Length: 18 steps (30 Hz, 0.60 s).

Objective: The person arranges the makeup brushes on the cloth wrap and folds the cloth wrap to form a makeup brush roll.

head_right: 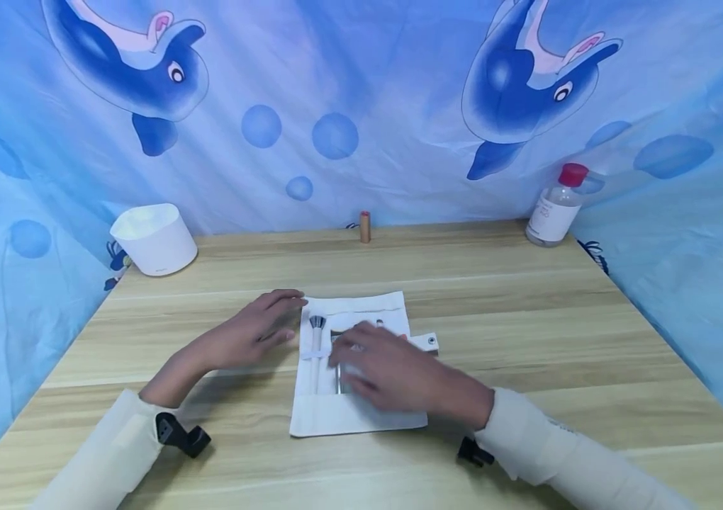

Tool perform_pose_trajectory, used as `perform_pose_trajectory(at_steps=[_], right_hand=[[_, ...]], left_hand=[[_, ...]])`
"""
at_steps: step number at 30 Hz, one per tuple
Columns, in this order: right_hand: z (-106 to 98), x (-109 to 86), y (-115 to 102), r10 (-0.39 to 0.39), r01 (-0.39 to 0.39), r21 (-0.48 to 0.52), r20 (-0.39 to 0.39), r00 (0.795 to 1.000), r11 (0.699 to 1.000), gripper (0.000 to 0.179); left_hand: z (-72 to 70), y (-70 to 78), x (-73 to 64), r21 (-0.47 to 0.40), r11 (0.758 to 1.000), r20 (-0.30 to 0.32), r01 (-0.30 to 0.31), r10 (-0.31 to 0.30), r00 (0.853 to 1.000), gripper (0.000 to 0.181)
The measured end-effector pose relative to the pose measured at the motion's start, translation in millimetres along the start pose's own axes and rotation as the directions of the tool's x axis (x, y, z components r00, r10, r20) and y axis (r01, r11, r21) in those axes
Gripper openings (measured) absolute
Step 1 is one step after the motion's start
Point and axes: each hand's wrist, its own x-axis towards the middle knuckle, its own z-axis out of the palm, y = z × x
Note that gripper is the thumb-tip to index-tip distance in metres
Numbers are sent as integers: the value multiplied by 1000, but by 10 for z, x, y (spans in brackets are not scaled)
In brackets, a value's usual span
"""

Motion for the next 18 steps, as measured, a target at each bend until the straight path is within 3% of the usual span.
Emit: perform_pose_trajectory(at_steps=[3,7,12,18], right_hand=[[88,3,-223,-133,142,-51,153,979,989,37],[181,-53,-367,-205,240,-107,264,943,965,48],[190,-143,-363,-216,244,-115,209,954,963,42],[68,-362,-306,-135,153,-137,135,982,979,28]], left_hand=[[11,-30,34,52,998,26,-31,30,999,55],[44,-68,27,111,993,96,-51,40,995,53],[16,-35,-57,133,991,160,6,-27,987,47],[-52,134,-188,141,990,130,6,-25,991,31]])
